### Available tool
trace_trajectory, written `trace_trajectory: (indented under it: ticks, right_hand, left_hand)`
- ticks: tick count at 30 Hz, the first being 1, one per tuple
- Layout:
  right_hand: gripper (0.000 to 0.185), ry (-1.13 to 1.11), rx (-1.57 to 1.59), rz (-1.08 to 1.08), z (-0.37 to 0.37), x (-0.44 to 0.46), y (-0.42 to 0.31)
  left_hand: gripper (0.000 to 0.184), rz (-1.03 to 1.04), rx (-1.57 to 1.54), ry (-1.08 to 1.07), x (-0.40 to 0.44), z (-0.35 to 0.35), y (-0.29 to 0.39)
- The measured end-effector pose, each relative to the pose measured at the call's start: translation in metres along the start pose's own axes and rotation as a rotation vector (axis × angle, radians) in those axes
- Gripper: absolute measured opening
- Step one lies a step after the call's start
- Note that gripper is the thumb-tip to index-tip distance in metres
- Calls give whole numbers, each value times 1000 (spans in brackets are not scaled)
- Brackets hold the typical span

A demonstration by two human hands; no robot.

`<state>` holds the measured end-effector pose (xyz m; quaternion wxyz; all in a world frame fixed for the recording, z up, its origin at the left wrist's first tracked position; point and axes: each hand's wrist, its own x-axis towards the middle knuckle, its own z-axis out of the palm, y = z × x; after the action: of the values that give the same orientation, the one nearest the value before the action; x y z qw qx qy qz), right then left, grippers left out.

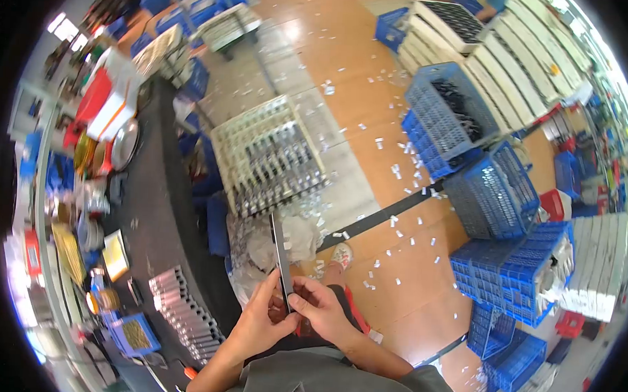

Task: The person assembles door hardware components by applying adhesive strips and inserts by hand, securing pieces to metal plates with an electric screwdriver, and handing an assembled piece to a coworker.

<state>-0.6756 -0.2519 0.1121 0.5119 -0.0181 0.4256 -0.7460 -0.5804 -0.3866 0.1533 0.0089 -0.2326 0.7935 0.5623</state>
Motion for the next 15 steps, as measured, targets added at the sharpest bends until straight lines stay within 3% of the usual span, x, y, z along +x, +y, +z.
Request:
trace_trajectory:
  ticks: [3, 7, 9, 12, 15]
  right_hand:
    - [29, 29, 100, 23, -17, -7, -58]
    - [26, 139, 48, -165, -28, -12, -130]
    - [28, 239, -24, -209, -33, -18, -160]
    - [31, 199, 142, -230, -39, -23, -190]
    - [31, 357, 0, -238, -48, -25, -213]
  left_hand:
    - [35, 8, -87, -153, 37, 9, 45]
    - [31, 149, -33, -297, 91, 28, 106]
    - [34, -51, -237, -324, 113, 39, 141]
    - [39, 97, -176, -350, 142, 48, 180]
    - [51, 203, -63, -404, 163, 52, 201]
